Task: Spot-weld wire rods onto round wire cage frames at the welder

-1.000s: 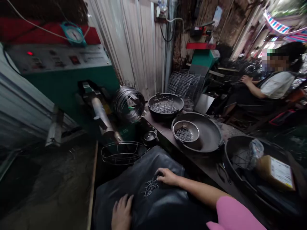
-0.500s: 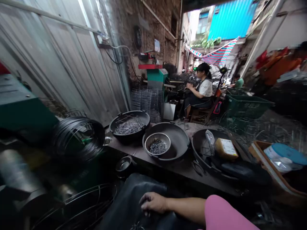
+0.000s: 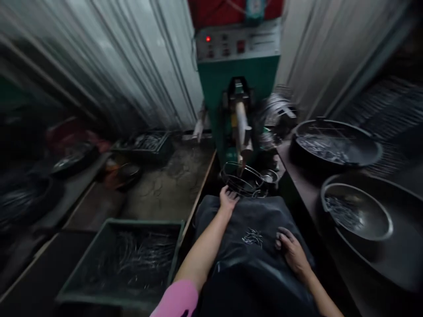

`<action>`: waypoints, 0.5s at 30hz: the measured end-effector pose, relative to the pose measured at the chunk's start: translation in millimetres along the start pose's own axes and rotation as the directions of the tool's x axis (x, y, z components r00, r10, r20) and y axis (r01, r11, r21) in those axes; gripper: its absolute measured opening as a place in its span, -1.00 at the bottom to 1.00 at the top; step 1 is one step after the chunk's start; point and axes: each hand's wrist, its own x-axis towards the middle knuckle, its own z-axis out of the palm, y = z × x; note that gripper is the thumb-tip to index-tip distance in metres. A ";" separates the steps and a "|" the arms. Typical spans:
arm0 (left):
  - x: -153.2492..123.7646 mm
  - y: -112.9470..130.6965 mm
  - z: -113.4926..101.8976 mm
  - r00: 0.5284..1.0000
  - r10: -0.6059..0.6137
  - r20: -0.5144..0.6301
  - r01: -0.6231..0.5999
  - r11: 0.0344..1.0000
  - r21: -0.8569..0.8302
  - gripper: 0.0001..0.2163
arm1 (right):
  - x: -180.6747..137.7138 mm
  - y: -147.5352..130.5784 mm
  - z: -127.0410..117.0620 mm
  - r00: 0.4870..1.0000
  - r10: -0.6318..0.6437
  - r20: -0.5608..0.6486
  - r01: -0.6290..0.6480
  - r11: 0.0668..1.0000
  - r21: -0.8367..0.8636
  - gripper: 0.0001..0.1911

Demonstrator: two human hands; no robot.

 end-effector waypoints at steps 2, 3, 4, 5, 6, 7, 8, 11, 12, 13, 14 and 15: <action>11.8 0.8 7.8 0.998 -0.058 0.029 0.063 0.980 -0.191 -0.49 | 1.8 1.1 0.7 1.000 0.012 -0.007 -0.012 1.000 -0.024 -0.54; 14.4 -2.0 11.3 0.997 -0.065 0.039 0.072 0.972 -0.223 -0.48 | 1.2 1.9 1.0 1.000 0.015 -0.011 -0.015 0.999 -0.033 -0.53; 15.3 -6.3 13.6 0.997 -0.073 0.037 0.080 0.970 -0.231 -0.48 | 0.4 2.7 1.2 1.000 0.015 -0.017 -0.016 0.999 -0.034 -0.53; 15.1 -11.6 14.8 0.996 -0.087 0.033 0.092 0.969 -0.228 -0.47 | -0.2 3.3 1.3 1.000 0.015 -0.023 -0.016 0.999 -0.029 -0.53; 14.3 -17.6 14.7 0.994 -0.107 0.023 0.109 0.969 -0.223 -0.46 | -0.5 3.8 1.2 1.000 0.016 -0.026 -0.016 1.000 -0.021 -0.53; 13.2 -24.1 13.9 0.991 -0.132 0.015 0.132 0.967 -0.220 -0.44 | -0.5 4.1 1.0 0.999 0.016 -0.028 -0.017 1.000 -0.015 -0.53; 12.2 -31.2 12.7 0.987 -0.158 0.015 0.158 0.963 -0.220 -0.41 | -0.5 4.4 0.7 0.999 0.019 -0.029 -0.019 1.000 -0.011 -0.53; 9.9 -55.2 11.8 0.966 -0.245 0.085 0.259 0.934 -0.247 -0.36 | -1.6 5.4 -0.6 0.999 0.031 -0.023 -0.031 0.999 -0.014 -0.53; 10.0 -63.0 13.2 0.958 -0.260 0.125 0.285 0.920 -0.269 -0.37 | -2.0 5.5 -0.9 0.999 0.037 -0.017 -0.037 0.999 -0.015 -0.54; 10.8 -69.8 15.6 0.949 -0.264 0.172 0.306 0.905 -0.297 -0.39 | -1.9 5.4 -0.8 0.999 0.045 -0.011 -0.045 0.999 -0.015 -0.54; 12.3 -75.1 18.9 0.940 -0.258 0.222 0.320 0.891 -0.322 -0.43 | -1.2 4.8 -0.5 0.998 0.055 -0.005 -0.055 0.998 -0.014 -0.54; 14.2 -78.6 22.8 0.932 -0.240 0.273 0.327 0.883 -0.338 -0.48 | 0.2 3.7 0.0 0.998 0.064 -0.001 -0.064 0.998 -0.011 -0.53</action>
